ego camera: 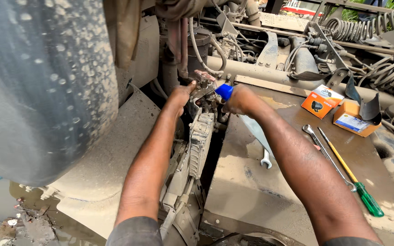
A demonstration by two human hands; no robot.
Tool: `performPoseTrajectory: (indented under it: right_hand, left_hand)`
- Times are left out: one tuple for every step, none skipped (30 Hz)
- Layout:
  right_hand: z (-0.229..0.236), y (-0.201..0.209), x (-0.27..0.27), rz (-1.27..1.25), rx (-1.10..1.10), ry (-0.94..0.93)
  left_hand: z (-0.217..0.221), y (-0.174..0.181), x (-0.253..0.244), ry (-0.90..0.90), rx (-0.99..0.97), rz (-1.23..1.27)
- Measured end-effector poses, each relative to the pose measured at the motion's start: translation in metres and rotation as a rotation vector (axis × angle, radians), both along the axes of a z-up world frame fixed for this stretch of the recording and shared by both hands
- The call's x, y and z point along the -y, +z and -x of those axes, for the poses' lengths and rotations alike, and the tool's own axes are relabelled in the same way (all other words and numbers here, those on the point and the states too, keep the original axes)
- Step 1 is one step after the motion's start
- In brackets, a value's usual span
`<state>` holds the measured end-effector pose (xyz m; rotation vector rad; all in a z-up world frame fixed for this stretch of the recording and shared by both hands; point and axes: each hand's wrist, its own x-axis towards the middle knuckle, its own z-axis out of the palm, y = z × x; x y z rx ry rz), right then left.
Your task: The person uses wrenches and pliers to loosen and tighten various bolts and components on a truck engine, then applies a liquid from a spray bottle to the parts.
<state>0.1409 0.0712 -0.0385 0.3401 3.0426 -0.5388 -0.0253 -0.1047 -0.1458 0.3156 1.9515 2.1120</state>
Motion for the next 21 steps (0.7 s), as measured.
performPoseTrajectory:
  right_hand:
    - [0.0,-0.003,0.002,-0.096,-0.026,-0.001]
    - [0.001,-0.006,0.004,-0.192,-0.055,-0.003]
    - [0.002,-0.009,0.005,-0.289,-0.083,-0.005]
    - [0.002,-0.014,0.007,-0.277,-0.11,0.01]
    - [0.001,-0.019,0.009,-0.265,-0.137,0.025]
    - [0.001,-0.022,0.012,-0.251,-0.161,0.043]
    - [0.003,-0.022,0.012,-0.204,-0.139,0.033]
    - [0.003,-0.021,0.011,-0.156,-0.118,0.022]
    - [0.004,-0.019,0.011,-0.107,-0.096,0.011]
    - [0.005,-0.019,0.012,-0.071,-0.064,0.027]
    - [0.005,-0.018,0.013,-0.034,-0.032,0.043]
    - [0.006,-0.018,0.014,0.002,0.0,0.056]
    - [0.009,-0.019,0.016,-0.084,0.003,0.025]
    - [0.014,-0.022,0.02,-0.171,0.008,-0.005]
    - [0.018,-0.024,0.022,-0.257,0.012,-0.035]
    - [0.021,-0.024,0.02,-0.248,0.024,-0.029]
    - [0.023,-0.022,0.015,-0.239,0.036,-0.022]
    - [0.025,-0.021,0.012,-0.228,0.046,-0.015]
    - [0.025,-0.022,0.01,-0.242,0.059,-0.001]
    - [0.023,-0.022,0.007,-0.257,0.071,0.007]
    - [0.021,-0.023,0.006,-0.273,0.084,0.015]
  left_hand:
    - [0.007,-0.007,-0.007,0.018,0.01,-0.041]
    - [0.014,-0.013,-0.014,-0.014,0.018,-0.139]
    - [0.02,-0.02,-0.021,-0.046,0.024,-0.237]
    - [0.026,-0.027,-0.026,-0.076,0.032,-0.335]
    - [0.031,-0.032,-0.031,-0.097,0.028,-0.364]
    - [0.035,-0.038,-0.033,-0.117,0.025,-0.39]
    - [0.039,-0.042,-0.034,-0.136,0.022,-0.417]
    - [0.043,-0.042,-0.033,-0.08,0.012,-0.275]
    - [0.045,-0.039,-0.033,-0.023,0.003,-0.133]
    - [0.043,-0.036,-0.03,0.033,-0.007,0.013]
    - [0.037,-0.031,-0.027,-0.004,0.061,-0.063]
    - [0.03,-0.024,-0.027,-0.045,0.129,-0.139]
    - [0.023,-0.018,-0.026,-0.086,0.195,-0.215]
    - [0.017,-0.014,-0.024,-0.072,0.167,-0.166]
    - [0.014,-0.009,-0.023,-0.059,0.139,-0.117]
    - [0.012,-0.007,-0.02,-0.042,0.111,-0.068]
    - [0.009,-0.007,-0.019,-0.055,0.127,-0.049]
    - [0.007,-0.008,-0.018,-0.065,0.141,-0.028]
    - [0.007,-0.008,-0.016,-0.076,0.156,-0.008]
    - [0.006,-0.008,-0.016,-0.096,0.17,-0.013]
    - [0.006,-0.009,-0.015,-0.116,0.185,-0.017]
